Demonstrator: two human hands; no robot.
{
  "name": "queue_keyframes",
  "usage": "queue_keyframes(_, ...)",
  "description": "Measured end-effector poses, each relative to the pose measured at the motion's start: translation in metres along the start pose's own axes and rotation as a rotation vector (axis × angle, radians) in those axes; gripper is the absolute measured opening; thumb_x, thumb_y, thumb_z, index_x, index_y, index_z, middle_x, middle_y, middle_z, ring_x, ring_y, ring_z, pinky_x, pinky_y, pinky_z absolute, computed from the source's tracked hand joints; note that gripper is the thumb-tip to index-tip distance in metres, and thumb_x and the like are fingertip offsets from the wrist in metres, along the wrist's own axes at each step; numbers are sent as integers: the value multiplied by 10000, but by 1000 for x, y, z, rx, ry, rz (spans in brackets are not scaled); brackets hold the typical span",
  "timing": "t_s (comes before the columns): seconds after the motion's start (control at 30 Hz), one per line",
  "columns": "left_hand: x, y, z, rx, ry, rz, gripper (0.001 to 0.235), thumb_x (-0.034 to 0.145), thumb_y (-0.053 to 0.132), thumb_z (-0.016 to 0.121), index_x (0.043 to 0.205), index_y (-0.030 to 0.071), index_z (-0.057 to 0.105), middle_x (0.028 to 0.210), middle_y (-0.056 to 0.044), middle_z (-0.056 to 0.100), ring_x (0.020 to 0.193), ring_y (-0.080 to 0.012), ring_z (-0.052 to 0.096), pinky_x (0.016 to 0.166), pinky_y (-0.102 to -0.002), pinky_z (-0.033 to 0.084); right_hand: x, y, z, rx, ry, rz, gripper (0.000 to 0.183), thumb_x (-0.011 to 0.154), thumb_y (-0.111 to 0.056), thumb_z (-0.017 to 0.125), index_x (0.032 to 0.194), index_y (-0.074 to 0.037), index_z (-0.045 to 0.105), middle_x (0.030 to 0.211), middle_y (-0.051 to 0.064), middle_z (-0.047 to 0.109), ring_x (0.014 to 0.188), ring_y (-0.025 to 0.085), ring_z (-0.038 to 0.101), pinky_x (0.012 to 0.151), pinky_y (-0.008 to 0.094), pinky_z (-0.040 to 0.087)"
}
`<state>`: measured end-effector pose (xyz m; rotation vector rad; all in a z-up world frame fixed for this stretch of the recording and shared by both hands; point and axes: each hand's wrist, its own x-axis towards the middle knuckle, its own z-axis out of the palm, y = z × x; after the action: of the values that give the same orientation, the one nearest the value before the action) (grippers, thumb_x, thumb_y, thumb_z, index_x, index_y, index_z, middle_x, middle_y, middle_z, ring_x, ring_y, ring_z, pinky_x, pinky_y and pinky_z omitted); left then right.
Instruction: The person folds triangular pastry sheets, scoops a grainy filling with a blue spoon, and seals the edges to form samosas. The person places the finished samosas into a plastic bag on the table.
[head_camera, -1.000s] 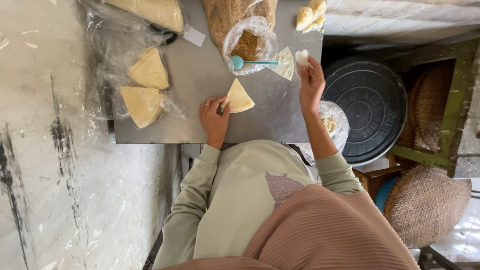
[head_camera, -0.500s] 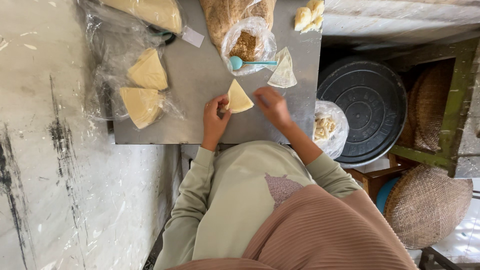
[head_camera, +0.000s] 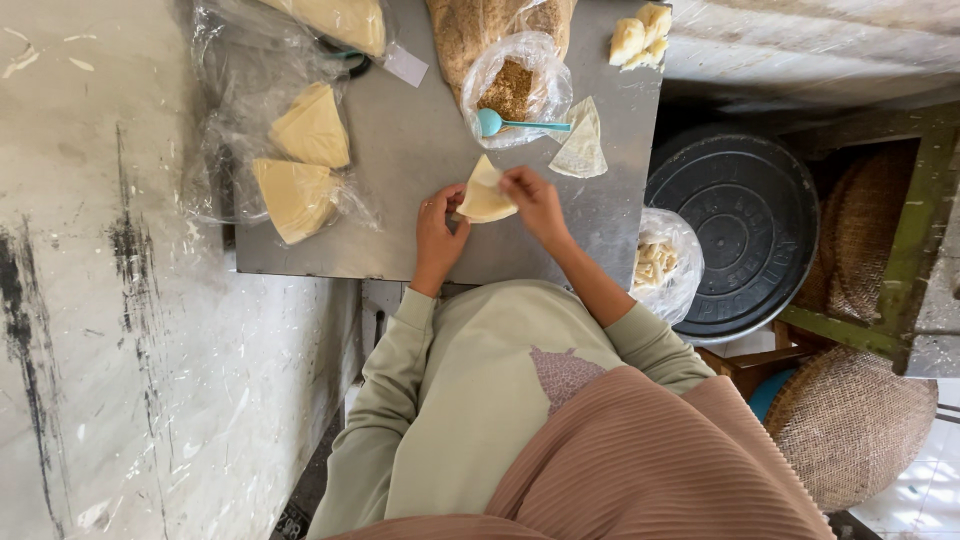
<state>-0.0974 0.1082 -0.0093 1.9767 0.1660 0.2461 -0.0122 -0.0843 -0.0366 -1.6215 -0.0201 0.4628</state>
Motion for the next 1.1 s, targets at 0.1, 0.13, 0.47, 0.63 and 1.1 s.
queue_keyframes(0.1, 4, 11, -5, 29, -13, 36, 530, 797, 61, 762, 1303, 83, 610, 1142, -76, 683, 1046, -268, 599, 973, -398, 474, 4, 5, -33, 728, 85, 160, 104, 1085, -171, 598, 1087, -74, 636, 957, 14, 651, 846, 106, 639, 783, 281, 551)
queue_keyframes(0.13, 5, 16, -7, 16, -14, 37, 524, 801, 83, 770, 1300, 81, 610, 1149, -81, 670, 1048, -274, 593, 972, -399, 472, 1, 1, -47, 916, 95, 165, 138, 1117, -191, 618, 1092, -56, 629, 928, 22, 632, 791, 117, 620, 714, 281, 527)
queue_keyframes(0.47, 33, 50, 36, 47, 15, 227, 228, 960, 118, 701, 1179, 84, 648, 1106, -110, 665, 1035, -300, 627, 934, -427, 489, -34, -45, -101, -842, 225, -517, 440, 962, 96, 588, 1346, -95, 687, 1370, 117, 679, 1261, 266, 660, 1025, 358, 531)
queue_keyframes(0.63, 61, 52, 91, 229, -27, 310, 206, 943, 132, 692, 1119, 49, 626, 1053, -134, 650, 1003, -344, 612, 894, -458, 488, -43, -30, -93, -1045, 156, -547, 564, 869, 171, 573, 1346, -109, 686, 1407, 92, 656, 1351, 269, 590, 1078, 373, 516)
queue_keyframes(1.1, 71, 35, 141, 400, -11, 257, 110, 973, 130, 646, 999, 88, 548, 1019, -113, 583, 983, -315, 575, 898, -452, 465, -28, -76, -137, -819, 531, -529, 190, 997, 65, 649, 1183, 50, 683, 1050, 167, 727, 936, 281, 744, 780, 372, 603)
